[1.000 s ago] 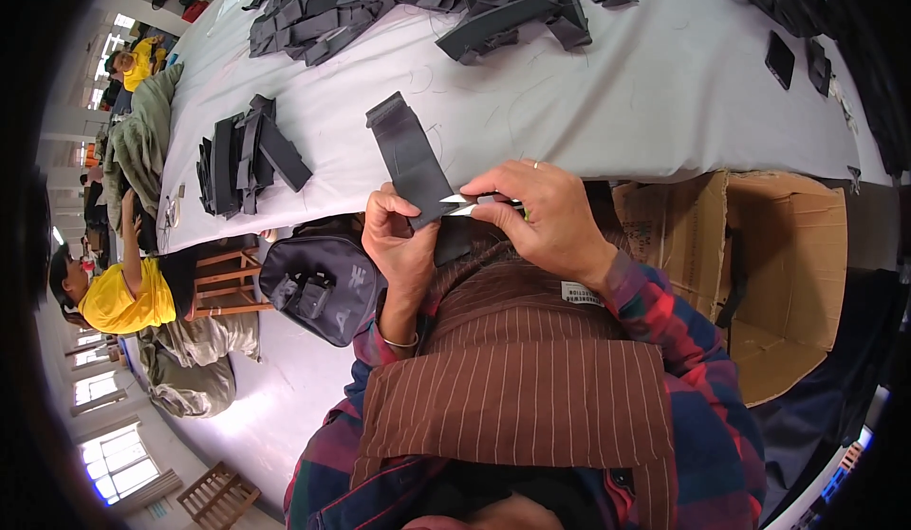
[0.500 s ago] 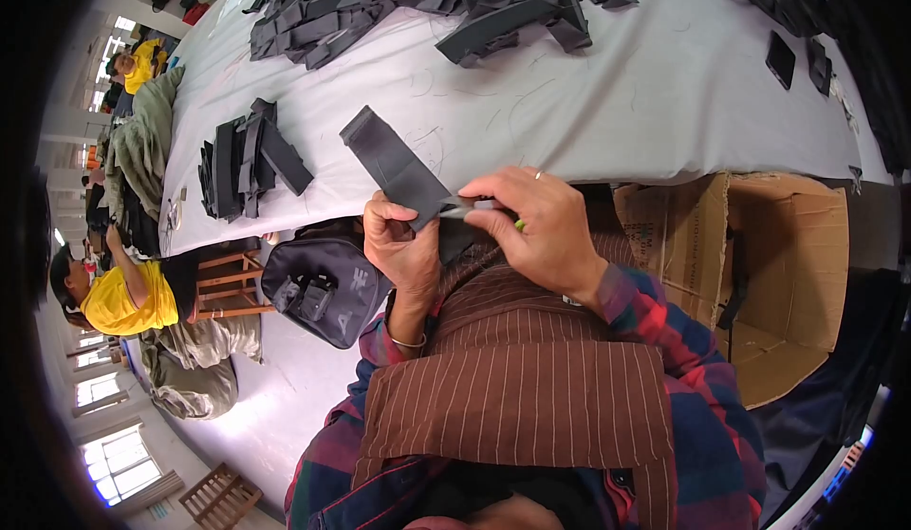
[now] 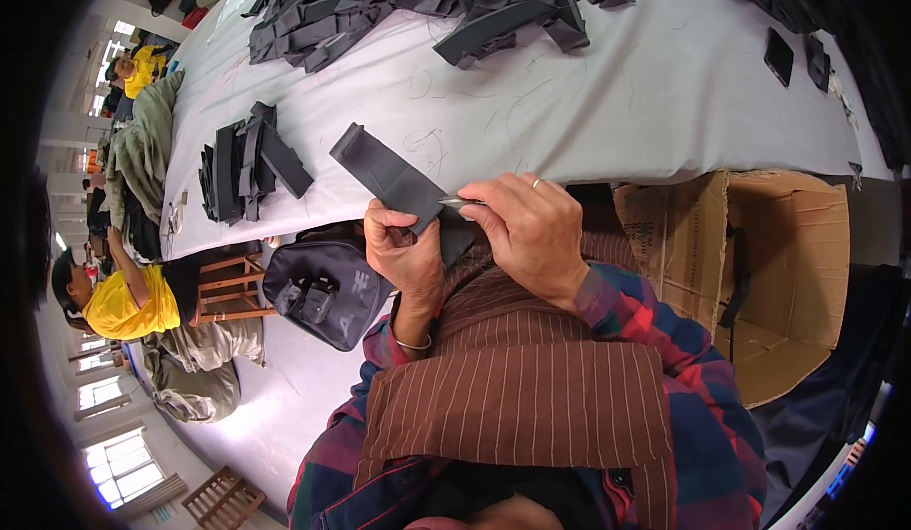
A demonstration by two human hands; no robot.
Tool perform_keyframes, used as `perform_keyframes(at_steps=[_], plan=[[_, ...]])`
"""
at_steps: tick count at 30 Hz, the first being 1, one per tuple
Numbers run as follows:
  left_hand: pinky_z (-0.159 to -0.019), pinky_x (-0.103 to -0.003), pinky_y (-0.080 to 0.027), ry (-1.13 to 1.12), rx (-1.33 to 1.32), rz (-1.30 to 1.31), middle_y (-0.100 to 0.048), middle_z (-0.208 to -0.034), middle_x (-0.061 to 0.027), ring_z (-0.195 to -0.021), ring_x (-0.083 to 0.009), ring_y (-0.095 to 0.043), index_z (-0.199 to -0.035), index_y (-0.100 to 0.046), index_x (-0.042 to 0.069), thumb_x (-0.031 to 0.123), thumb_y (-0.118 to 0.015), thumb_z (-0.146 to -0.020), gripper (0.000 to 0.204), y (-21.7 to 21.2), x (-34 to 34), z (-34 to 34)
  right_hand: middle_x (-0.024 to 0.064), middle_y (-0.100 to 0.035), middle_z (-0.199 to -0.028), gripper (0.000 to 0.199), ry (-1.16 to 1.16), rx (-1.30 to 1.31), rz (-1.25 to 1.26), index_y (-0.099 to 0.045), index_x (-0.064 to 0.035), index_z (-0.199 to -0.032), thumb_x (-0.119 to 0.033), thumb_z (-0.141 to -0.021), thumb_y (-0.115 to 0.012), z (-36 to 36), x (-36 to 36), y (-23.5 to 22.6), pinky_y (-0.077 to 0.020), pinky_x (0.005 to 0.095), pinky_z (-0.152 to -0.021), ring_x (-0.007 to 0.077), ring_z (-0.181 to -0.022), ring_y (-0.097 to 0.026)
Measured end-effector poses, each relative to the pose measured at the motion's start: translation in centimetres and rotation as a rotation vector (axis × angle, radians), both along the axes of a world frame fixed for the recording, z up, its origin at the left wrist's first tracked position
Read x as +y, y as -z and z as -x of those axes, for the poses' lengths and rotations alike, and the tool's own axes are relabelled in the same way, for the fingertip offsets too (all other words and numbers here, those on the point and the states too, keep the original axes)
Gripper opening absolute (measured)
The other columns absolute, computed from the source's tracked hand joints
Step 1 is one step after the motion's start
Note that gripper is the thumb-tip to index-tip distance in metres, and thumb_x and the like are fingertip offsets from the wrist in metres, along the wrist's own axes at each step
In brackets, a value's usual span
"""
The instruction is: Trimming excess threads from black fabric components using a small pair of snips in a manufacturing setting.
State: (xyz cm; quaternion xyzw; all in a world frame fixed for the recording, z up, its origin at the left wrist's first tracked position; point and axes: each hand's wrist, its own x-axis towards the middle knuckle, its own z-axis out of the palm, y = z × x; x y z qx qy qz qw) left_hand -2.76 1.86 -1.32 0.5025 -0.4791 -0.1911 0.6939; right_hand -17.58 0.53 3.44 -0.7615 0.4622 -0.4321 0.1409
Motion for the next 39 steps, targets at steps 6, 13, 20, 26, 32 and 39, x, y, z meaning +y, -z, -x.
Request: perform_keyframes(at_steps=[6,13,20,26,32,39], plan=[[-0.065,-0.024,-0.044,-0.039,-0.035,-0.001,-0.051,-0.076,-0.0061,-0.069,-0.0163,-0.055,-0.075,-0.05,0.006,-0.009,-0.077,-0.064,0.032,0.13,-0.08,-0.14,0.0053,-0.061,-0.073,0.018,0.012,-0.034,0.033,-0.067,-0.0095,-0.092,-0.014,-0.076,-0.074,0.22,-0.08,0.16,-0.0418,0.0346,-0.058,0.0249,-0.063,-0.056],[-0.061,-0.025,-0.043,-0.089,-0.113,-0.013,-0.049,-0.074,-0.0065,-0.066,-0.0173,-0.054,-0.073,-0.05,0.006,-0.007,-0.079,-0.064,0.034,0.19,-0.01,-0.3,0.0028,-0.058,-0.072,0.015,0.019,0.022,0.02,-0.067,-0.0118,-0.091,-0.02,-0.079,-0.072,0.53,-0.35,-0.22,-0.0438,0.0351,-0.059,0.0232,-0.066,-0.058],[-0.061,-0.025,-0.043,-0.056,-0.103,0.04,-0.049,-0.074,-0.0059,-0.066,-0.0171,-0.055,-0.073,-0.05,0.006,-0.007,-0.079,-0.064,0.034,0.25,-0.25,-0.41,0.0072,-0.062,-0.075,0.016,-0.016,-0.038,-0.061,-0.068,-0.0075,-0.093,-0.014,-0.078,-0.073,0.57,-0.36,-0.25,-0.0446,0.0341,-0.06,0.0258,-0.065,-0.058],[-0.063,-0.023,-0.043,-0.004,-0.025,0.034,-0.05,-0.076,-0.0044,-0.069,-0.0146,-0.055,-0.074,-0.05,0.006,-0.008,-0.078,-0.066,0.032,0.09,-0.3,-0.27,0.0092,-0.066,-0.08,0.016,-0.044,-0.232,-0.316,-0.068,-0.006,-0.095,-0.012,-0.081,-0.072,0.54,-0.18,-0.24,-0.0474,0.0319,-0.062,0.0252,-0.069,-0.062],[-0.063,-0.023,-0.042,0.003,-0.045,0.018,-0.049,-0.075,-0.0039,-0.069,-0.0138,-0.054,-0.075,-0.05,0.006,-0.009,-0.078,-0.067,0.033,0.0,-0.29,-0.26,0.0087,-0.066,-0.08,0.016,-0.039,-0.119,-0.203,-0.069,-0.0069,-0.095,-0.012,-0.081,-0.072,0.74,-0.4,-0.46,-0.0475,0.032,-0.062,0.0247,-0.069,-0.062],[-0.062,-0.024,-0.042,-0.028,-0.125,0.035,-0.048,-0.074,-0.0051,-0.067,-0.0158,-0.053,-0.073,-0.049,0.006,-0.009,-0.078,-0.065,0.033,0.01,-0.46,-0.54,0.008,-0.066,-0.08,0.016,-0.032,-0.07,-0.148,-0.068,-0.0074,-0.094,-0.012,-0.08,-0.072,0.67,-0.5,-0.4,-0.0472,0.0334,-0.062,0.0256,-0.069,-0.061]])
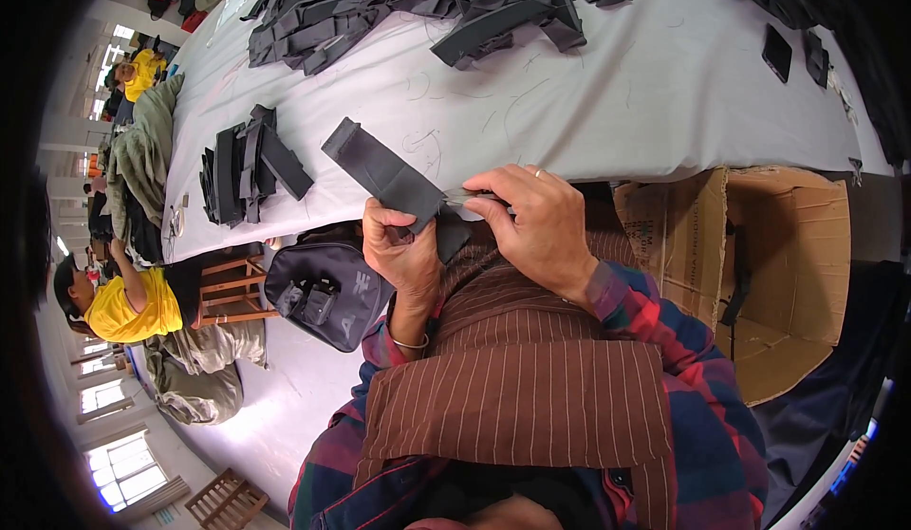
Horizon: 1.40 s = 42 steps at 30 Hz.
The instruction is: Trimming excess threads from black fabric components using a small pair of snips in a manufacturing setting.
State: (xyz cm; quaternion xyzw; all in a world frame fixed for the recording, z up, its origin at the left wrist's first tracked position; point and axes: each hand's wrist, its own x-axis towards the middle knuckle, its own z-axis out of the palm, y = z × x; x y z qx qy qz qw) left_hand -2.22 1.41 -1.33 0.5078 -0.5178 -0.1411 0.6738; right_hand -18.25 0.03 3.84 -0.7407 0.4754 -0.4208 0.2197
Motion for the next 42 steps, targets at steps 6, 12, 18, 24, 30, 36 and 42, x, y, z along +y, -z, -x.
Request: perform_keyframes(at_steps=[6,12,18,24,30,36,42], plan=[[-0.061,-0.025,-0.042,0.085,-0.103,0.019,-0.048,-0.074,-0.0063,-0.065,-0.0186,-0.052,-0.073,-0.05,0.005,-0.009,-0.077,-0.063,0.032,0.7,0.2,0.2,0.0064,-0.067,-0.082,0.016,0.0,-0.159,-0.22,-0.068,-0.0052,-0.099,-0.01,-0.084,-0.07,-0.6,0.1,0.5,-0.0481,0.0272,-0.066,0.0152,-0.073,-0.063],[-0.062,-0.023,-0.042,0.142,0.098,-0.053,-0.048,-0.074,-0.0057,-0.068,-0.0163,-0.053,-0.073,-0.049,0.005,-0.009,-0.076,-0.065,0.031,0.5,0.3,0.8,0.0096,-0.069,-0.083,0.016,0.071,-0.387,-0.331,-0.068,-0.0068,-0.101,-0.012,-0.086,-0.067,0.3,-0.6,1.8,-0.0484,0.0264,-0.064,0.0155,-0.07,-0.065],[-0.064,-0.022,-0.042,0.095,0.081,-0.028,-0.049,-0.077,-0.0043,-0.07,-0.0133,-0.053,-0.073,-0.049,0.005,-0.01,-0.076,-0.067,0.032,0.4,0.1,0.1,0.0078,-0.069,-0.089,0.017,-0.034,-0.161,-0.209,-0.068,-0.0072,-0.101,-0.012,-0.085,-0.068,1.2,-0.1,0.0,-0.0493,0.0281,-0.068,0.0194,-0.075,-0.065],[-0.076,-0.022,-0.043,0.25,0.32,-0.093,-0.053,-0.083,-0.0014,-0.08,-0.0106,-0.055,-0.079,-0.047,0.007,-0.013,-0.071,-0.071,0.032,-0.6,0.5,0.2,0.0073,-0.069,-0.088,0.019,-0.149,-0.336,-0.376,-0.067,-0.0036,-0.103,-0.011,-0.086,-0.068,1.0,-0.2,0.9,-0.0492,0.0261,-0.07,0.014,-0.076,-0.064],[-0.081,-0.023,-0.045,0.419,0.65,-0.214,-0.058,-0.091,-0.0033,-0.086,-0.0106,-0.056,-0.084,-0.045,0.008,-0.016,-0.064,-0.075,0.032,-0.7,1.1,0.4,0.0006,-0.065,-0.09,0.018,-0.255,-0.592,-0.52,-0.063,0.001,-0.108,-0.009,-0.093,-0.061,-0.1,0.3,1.7,-0.0468,0.0214,-0.071,0.0054,-0.08,-0.056],[-0.082,-0.025,-0.047,0.508,0.949,-0.26,-0.059,-0.094,-0.0045,-0.088,-0.0112,-0.058,-0.085,-0.044,0.009,-0.016,-0.057,-0.081,0.028,-0.2,1.6,1.0,0.0019,-0.065,-0.092,0.017,-0.249,-0.669,-0.51,-0.062,0.0012,-0.108,-0.009,-0.094,-0.061,-0.7,1.0,2.0,-0.0481,0.0215,-0.074,0.0058,-0.084,-0.058],[-0.08,-0.023,-0.047,0.526,0.998,-0.311,-0.059,-0.094,-0.0045,-0.087,-0.0102,-0.058,-0.085,-0.044,0.009,-0.014,-0.056,-0.083,0.026,-0.1,1.4,1.1,0.0008,-0.064,-0.09,0.015,-0.249,-0.662,-0.491,-0.063,0.001,-0.106,-0.009,-0.094,-0.061,-0.6,0.9,1.9,-0.0473,0.0211,-0.072,0.0051,-0.082,-0.057]])
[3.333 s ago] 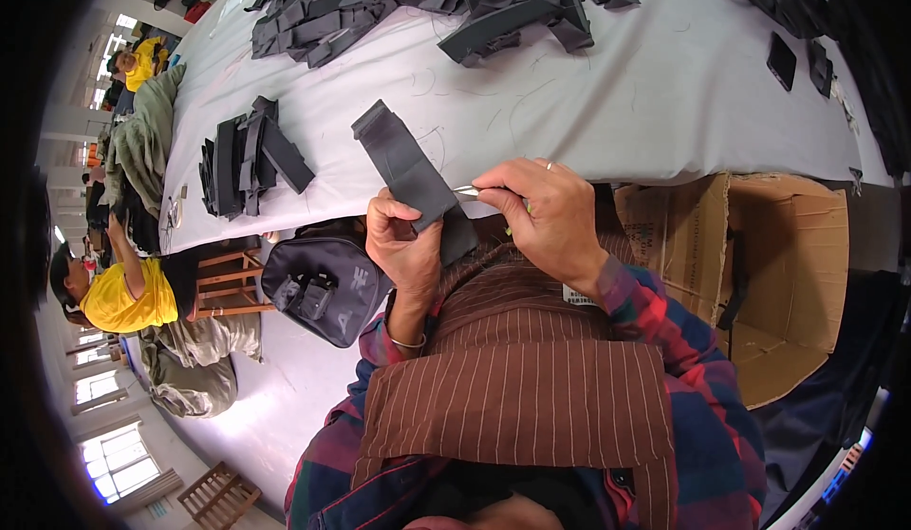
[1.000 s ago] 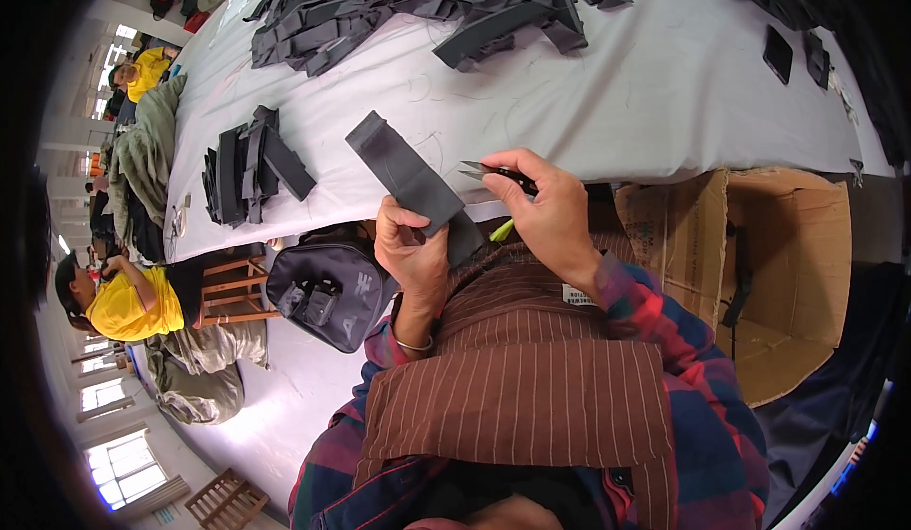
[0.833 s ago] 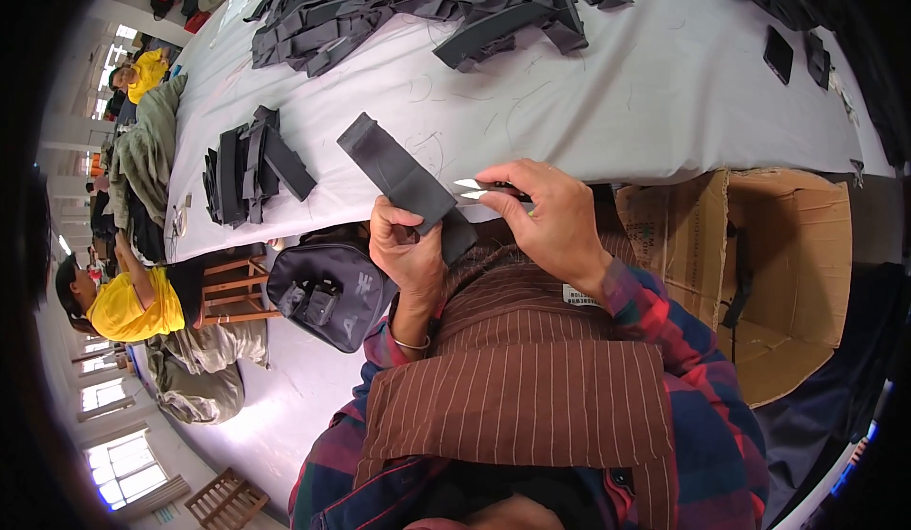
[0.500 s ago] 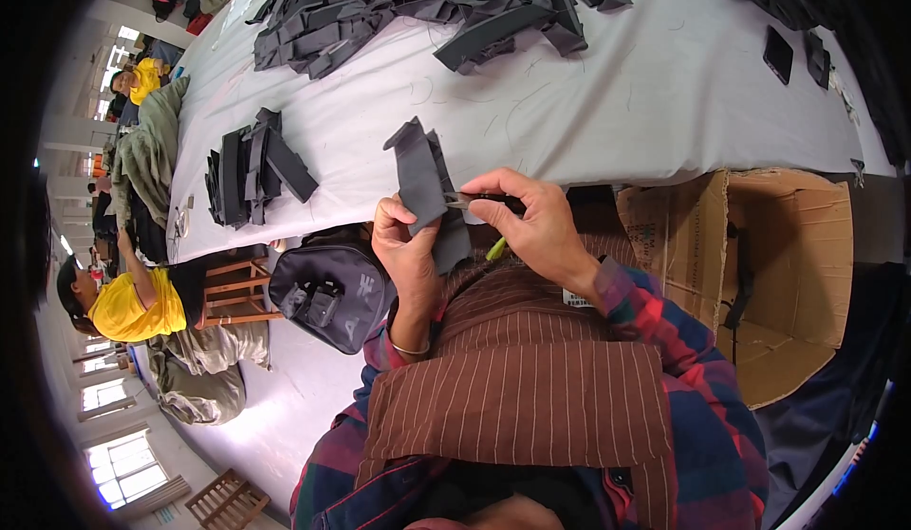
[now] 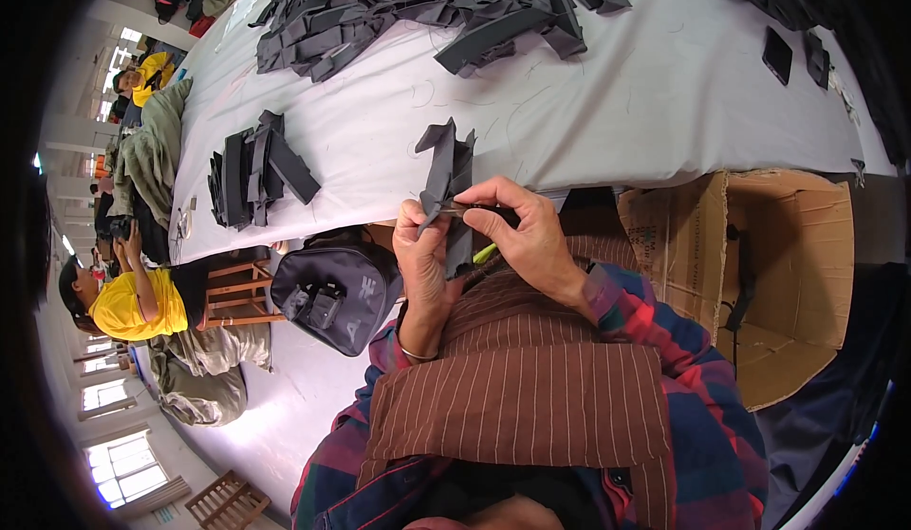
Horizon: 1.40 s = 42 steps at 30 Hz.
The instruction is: Trimming excess threads from black fabric components using a small pair of snips in a manufacturing setting.
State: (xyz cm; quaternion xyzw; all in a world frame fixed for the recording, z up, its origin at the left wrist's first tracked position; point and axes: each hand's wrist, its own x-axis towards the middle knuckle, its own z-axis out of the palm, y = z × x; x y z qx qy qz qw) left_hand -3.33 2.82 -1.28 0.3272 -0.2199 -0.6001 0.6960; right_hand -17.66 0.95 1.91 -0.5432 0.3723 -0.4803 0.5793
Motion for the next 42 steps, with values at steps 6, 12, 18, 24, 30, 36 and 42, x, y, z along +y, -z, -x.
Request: perform_keyframes(at_steps=[6,12,18,24,30,36,42], plan=[[-0.079,-0.023,-0.047,0.02,0.017,-0.013,-0.058,-0.093,-0.0038,-0.086,-0.01,-0.057,-0.084,-0.043,0.01,-0.015,-0.055,-0.082,0.028,-0.6,0.1,0.2,-0.0008,-0.063,-0.087,0.015,0.008,0.039,0.02,-0.063,-0.0002,-0.106,-0.008,-0.092,-0.063,0.3,0.0,0.1,-0.0461,0.0205,-0.07,0.0045,-0.079,-0.055],[-0.081,-0.024,-0.045,0.03,-0.486,0.191,-0.056,-0.096,-0.0045,-0.087,-0.0127,-0.055,-0.09,-0.047,0.007,-0.011,-0.063,-0.078,0.027,-0.1,-0.4,-0.7,-0.0003,-0.062,-0.085,0.02,0.065,0.059,0.057,-0.064,-0.0016,-0.105,-0.011,-0.088,-0.069,0.4,-0.7,-1.4,-0.0454,0.0219,-0.069,0.0044,-0.077,-0.053],[-0.084,-0.025,-0.043,-0.091,-1.005,0.244,-0.054,-0.098,-0.0053,-0.092,-0.0134,-0.053,-0.092,-0.049,0.005,-0.002,-0.073,-0.075,0.03,0.1,-0.1,-1.2,-0.0042,-0.054,-0.082,0.017,-0.184,0.146,-0.072,-0.064,-0.0023,-0.102,-0.008,-0.087,-0.069,1.1,-1.9,-1.3,-0.0424,0.0211,-0.068,0.0044,-0.077,-0.05],[-0.083,-0.023,-0.044,0.072,-0.573,-0.009,-0.061,-0.095,-0.0026,-0.089,-0.0099,-0.056,-0.099,-0.057,0.002,0.002,-0.066,-0.083,0.018,0.6,0.3,-1.7,0.0023,-0.058,-0.079,0.018,-0.053,0.287,0.401,-0.068,-0.0048,-0.094,0.002,-0.077,-0.07,0.3,-1.0,-0.4,-0.0443,0.0245,-0.062,0.0119,-0.068,-0.056],[-0.083,-0.023,-0.046,0.193,0.088,-0.083,-0.062,-0.099,-0.0033,-0.094,-0.0096,-0.058,-0.111,-0.055,0.0,0.005,-0.048,-0.094,0.019,-2.6,0.6,-0.9,0.0043,-0.058,-0.077,0.027,0.005,0.467,0.549,-0.069,-0.0085,-0.096,0.004,-0.073,-0.069,0.9,-1.0,-0.4,-0.046,0.0289,-0.058,0.0156,-0.066,-0.058],[-0.077,-0.025,-0.053,0.215,-0.108,-0.103,-0.065,-0.101,-0.0092,-0.086,-0.0119,-0.064,-0.109,-0.054,-0.002,0.001,-0.06,-0.09,0.02,-2.1,0.5,-1.8,0.0056,-0.06,-0.075,0.025,0.014,0.481,0.515,-0.07,-0.0087,-0.1,-0.007,-0.076,-0.072,1.8,-1.2,-1.8,-0.0453,0.0317,-0.066,0.0215,-0.071,-0.058],[-0.069,-0.024,-0.056,0.225,-0.134,-0.132,-0.066,-0.098,-0.0108,-0.079,-0.0126,-0.066,-0.109,-0.055,-0.002,0.001,-0.059,-0.089,0.02,-2.4,0.7,-2.0,0.0067,-0.061,-0.075,0.018,0.12,0.624,0.593,-0.069,-0.0075,-0.095,-0.013,-0.078,-0.072,2.3,-2.6,-1.7,-0.042,0.0326,-0.067,0.0238,-0.07,-0.055]])
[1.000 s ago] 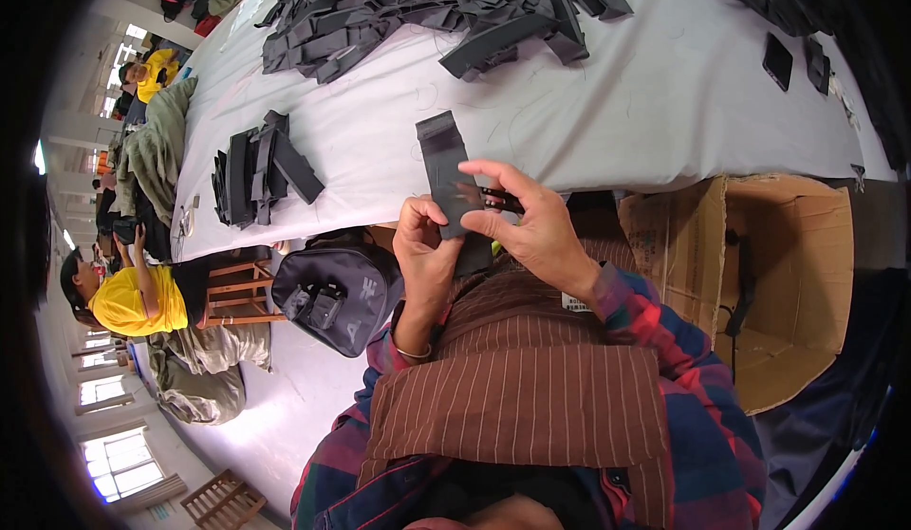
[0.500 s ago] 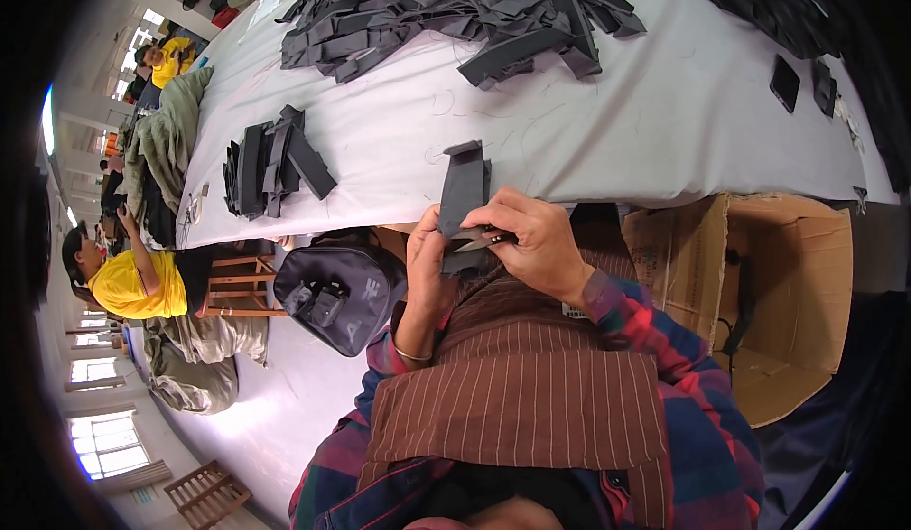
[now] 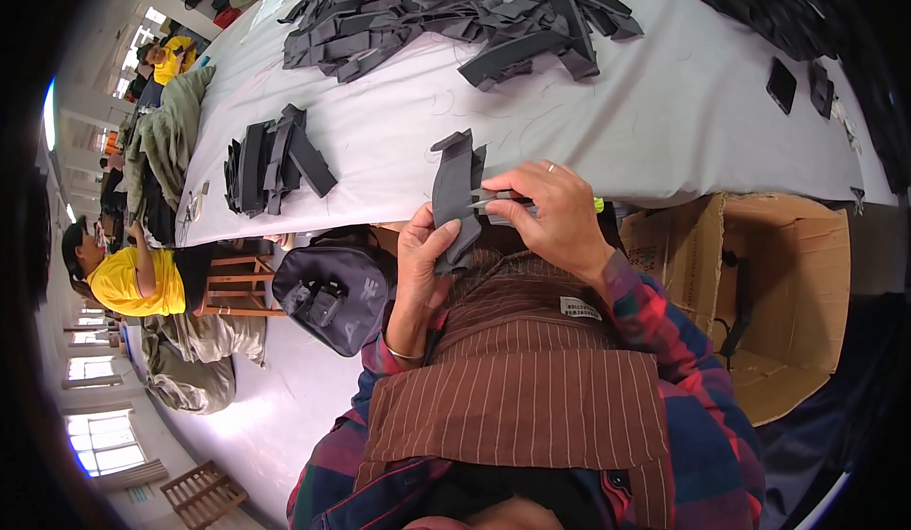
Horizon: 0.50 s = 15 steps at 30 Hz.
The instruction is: Trimming excess threads from black fabric components using a small pair of snips in a manufacturing setting.
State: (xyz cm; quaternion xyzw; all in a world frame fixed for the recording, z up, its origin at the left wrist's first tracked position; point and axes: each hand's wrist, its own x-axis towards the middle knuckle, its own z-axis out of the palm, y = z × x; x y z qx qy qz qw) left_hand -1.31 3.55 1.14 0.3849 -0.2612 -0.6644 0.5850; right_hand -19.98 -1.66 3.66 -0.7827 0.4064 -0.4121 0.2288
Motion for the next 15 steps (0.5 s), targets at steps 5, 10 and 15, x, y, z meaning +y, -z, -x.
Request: perform_keyframes(at_steps=[5,10,15], plan=[[-0.071,-0.023,-0.054,0.04,0.013,-0.006,-0.067,-0.097,-0.0082,-0.079,-0.0099,-0.064,-0.107,-0.058,-0.002,-0.004,-0.06,-0.088,0.02,-0.4,0.5,-0.2,0.007,-0.063,-0.074,0.015,-0.051,0.029,0.002,-0.069,-0.0084,-0.092,-0.011,-0.077,-0.072,0.0,-0.1,0.4,-0.0423,0.0329,-0.066,0.0231,-0.069,-0.057],[-0.07,-0.021,-0.052,-0.002,-0.087,0.001,-0.067,-0.094,-0.0046,-0.078,-0.0072,-0.061,-0.102,-0.063,-0.002,-0.005,-0.063,-0.086,0.017,0.2,0.6,0.2,0.0065,-0.061,-0.08,0.016,-0.024,-0.056,-0.036,-0.068,-0.0081,-0.092,-0.012,-0.077,-0.072,-0.4,0.4,0.0,-0.0443,0.0325,-0.066,0.0235,-0.071,-0.058],[-0.07,-0.02,-0.051,-0.017,-0.212,0.065,-0.066,-0.091,-0.001,-0.078,-0.0053,-0.06,-0.097,-0.065,-0.002,-0.006,-0.065,-0.084,0.014,1.4,0.8,0.5,0.0061,-0.059,-0.086,0.017,-0.083,-0.004,-0.136,-0.067,-0.0073,-0.092,-0.012,-0.077,-0.072,-0.9,0.7,0.8,-0.0462,0.0332,-0.065,0.0247,-0.074,-0.06]])
